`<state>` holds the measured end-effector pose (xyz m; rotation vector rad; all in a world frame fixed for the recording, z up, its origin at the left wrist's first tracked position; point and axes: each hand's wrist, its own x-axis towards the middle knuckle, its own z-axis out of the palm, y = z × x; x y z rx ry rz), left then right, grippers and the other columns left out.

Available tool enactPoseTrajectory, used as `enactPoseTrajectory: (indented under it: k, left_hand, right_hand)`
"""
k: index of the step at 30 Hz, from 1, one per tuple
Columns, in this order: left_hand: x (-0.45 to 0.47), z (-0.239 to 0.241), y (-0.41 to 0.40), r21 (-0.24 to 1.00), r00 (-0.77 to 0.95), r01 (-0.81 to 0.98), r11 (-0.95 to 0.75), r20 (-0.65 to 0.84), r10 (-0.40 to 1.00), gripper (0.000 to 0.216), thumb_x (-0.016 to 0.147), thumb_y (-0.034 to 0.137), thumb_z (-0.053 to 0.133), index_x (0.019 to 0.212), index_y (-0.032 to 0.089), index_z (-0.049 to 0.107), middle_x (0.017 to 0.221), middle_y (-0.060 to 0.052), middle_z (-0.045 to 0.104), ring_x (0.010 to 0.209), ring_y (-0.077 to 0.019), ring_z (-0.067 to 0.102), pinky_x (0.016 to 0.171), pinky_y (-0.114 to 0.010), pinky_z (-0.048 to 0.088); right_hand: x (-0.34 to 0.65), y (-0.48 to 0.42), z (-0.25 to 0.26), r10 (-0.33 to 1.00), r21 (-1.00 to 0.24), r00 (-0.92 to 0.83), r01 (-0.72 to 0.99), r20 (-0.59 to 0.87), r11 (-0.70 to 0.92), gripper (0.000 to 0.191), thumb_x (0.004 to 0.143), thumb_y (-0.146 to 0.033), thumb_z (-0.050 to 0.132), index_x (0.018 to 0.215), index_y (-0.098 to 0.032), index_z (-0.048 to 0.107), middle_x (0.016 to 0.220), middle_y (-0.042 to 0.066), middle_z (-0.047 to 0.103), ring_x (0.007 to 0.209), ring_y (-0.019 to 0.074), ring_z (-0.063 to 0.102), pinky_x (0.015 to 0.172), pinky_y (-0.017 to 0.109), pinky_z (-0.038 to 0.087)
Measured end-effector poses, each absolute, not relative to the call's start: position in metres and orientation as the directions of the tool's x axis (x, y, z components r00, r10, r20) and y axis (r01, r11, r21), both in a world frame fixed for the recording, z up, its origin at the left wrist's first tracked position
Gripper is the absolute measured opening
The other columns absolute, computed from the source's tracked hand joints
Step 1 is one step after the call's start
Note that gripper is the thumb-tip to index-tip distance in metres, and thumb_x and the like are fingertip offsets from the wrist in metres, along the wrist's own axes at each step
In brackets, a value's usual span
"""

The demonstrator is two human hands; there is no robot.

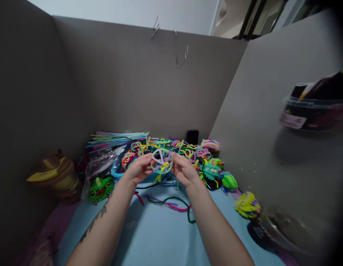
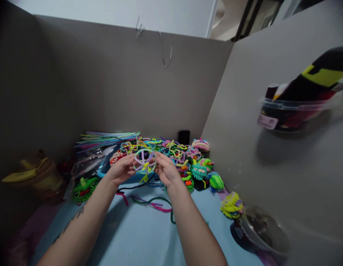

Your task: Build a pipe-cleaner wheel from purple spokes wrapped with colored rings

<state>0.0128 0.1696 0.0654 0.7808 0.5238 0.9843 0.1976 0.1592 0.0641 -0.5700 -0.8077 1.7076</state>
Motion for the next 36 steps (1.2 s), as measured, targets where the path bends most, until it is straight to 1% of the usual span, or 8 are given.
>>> enactPoseTrajectory:
  k: [6, 10, 13, 17, 21, 24, 28, 36]
  left_hand:
    - [0.018, 0.064, 0.172, 0.807, 0.417, -0.509, 0.298, -0.071, 0.906, 0.020, 0.068, 0.020, 0.073, 0.071, 0.012, 0.055, 0.057, 0.005, 0.046, 0.039, 0.0002, 0.028, 0.032, -0.010, 0.018]
    - [0.023, 0.064, 0.171, 0.872, 0.209, -0.482, 0.085, 0.021, 0.978, 0.030, 0.069, 0.033, 0.072, 0.093, 0.020, 0.059, 0.076, 0.002, 0.057, 0.055, -0.0053, 0.048, 0.045, -0.014, 0.036]
    - [0.025, 0.065, 0.168, 0.949, 0.068, -0.242, -0.201, 0.224, 0.972, 0.026, 0.071, 0.039, 0.069, 0.088, 0.022, 0.061, 0.099, -0.003, 0.059, 0.082, -0.0128, 0.057, 0.060, -0.020, 0.044]
    - [0.028, 0.068, 0.162, 0.924, 0.266, 0.068, -0.376, 0.346, 0.900, 0.019, 0.072, 0.035, 0.068, 0.083, 0.019, 0.069, 0.119, -0.009, 0.053, 0.111, -0.0228, 0.051, 0.088, -0.031, 0.043]
    - [0.039, 0.067, 0.158, 0.922, 0.186, 0.094, -0.375, 0.353, 0.917, 0.019, 0.072, 0.036, 0.065, 0.069, 0.018, 0.067, 0.093, -0.007, 0.064, 0.092, -0.0212, 0.058, 0.086, -0.035, 0.044]
    - [0.047, 0.065, 0.158, 0.957, -0.008, -0.025, -0.289, 0.289, 0.957, 0.019, 0.068, 0.037, 0.068, 0.073, 0.019, 0.068, 0.090, -0.005, 0.068, 0.086, -0.0211, 0.060, 0.079, -0.035, 0.047]
    - [0.054, 0.063, 0.157, 0.955, 0.000, -0.141, -0.262, 0.264, 0.964, 0.020, 0.065, 0.034, 0.071, 0.074, 0.017, 0.069, 0.094, -0.007, 0.069, 0.094, -0.0232, 0.060, 0.084, -0.035, 0.045]
    - [0.059, 0.059, 0.153, 0.926, 0.007, -0.085, -0.367, 0.369, 0.929, 0.013, 0.072, 0.030, 0.067, 0.070, 0.018, 0.063, 0.092, -0.006, 0.065, 0.102, -0.0222, 0.056, 0.091, -0.034, 0.041]
  right_hand:
    - [0.199, 0.163, 0.059, 0.945, -0.709, -0.324, -0.658, -0.035, -0.252, 0.005, 0.071, -0.016, 0.067, 0.076, -0.017, 0.065, 0.060, -0.002, 0.066, 0.052, 0.0094, 0.059, 0.050, 0.019, 0.049]
    - [0.202, 0.168, 0.055, 0.949, -0.624, -0.297, -0.723, -0.105, -0.296, 0.006, 0.074, -0.012, 0.064, 0.073, -0.018, 0.061, 0.057, -0.004, 0.064, 0.050, 0.0091, 0.059, 0.049, 0.019, 0.049]
    - [0.205, 0.173, 0.052, 0.959, -0.586, -0.239, -0.759, -0.154, -0.283, 0.008, 0.076, -0.012, 0.061, 0.072, -0.018, 0.060, 0.055, -0.005, 0.063, 0.049, 0.0091, 0.059, 0.047, 0.019, 0.048]
    - [0.205, 0.177, 0.049, 0.967, -0.592, -0.196, -0.765, -0.162, -0.254, 0.007, 0.075, -0.013, 0.062, 0.073, -0.019, 0.060, 0.056, -0.005, 0.063, 0.049, 0.0091, 0.058, 0.049, 0.020, 0.048]
    - [0.195, 0.173, 0.049, 0.989, -0.662, -0.078, -0.736, -0.124, -0.141, 0.011, 0.072, -0.018, 0.066, 0.081, -0.022, 0.060, 0.068, -0.004, 0.065, 0.061, 0.0121, 0.061, 0.055, 0.023, 0.049]
    - [0.186, 0.166, 0.051, 0.967, -0.857, 0.234, -0.473, 0.099, 0.202, 0.024, 0.070, -0.026, 0.068, 0.092, -0.025, 0.060, 0.092, -0.001, 0.064, 0.088, 0.0159, 0.061, 0.075, 0.029, 0.049]
    - [0.181, 0.157, 0.052, 0.892, -0.911, 0.206, 0.003, 0.404, 0.412, 0.023, 0.072, -0.035, 0.067, 0.091, -0.023, 0.064, 0.127, 0.007, 0.050, 0.121, 0.0244, 0.044, 0.096, 0.039, 0.039]
    - [0.180, 0.149, 0.058, 0.868, -0.883, 0.174, 0.166, 0.464, 0.439, 0.013, 0.077, -0.032, 0.061, 0.073, -0.020, 0.062, 0.125, 0.009, 0.049, 0.120, 0.0239, 0.044, 0.102, 0.039, 0.031]
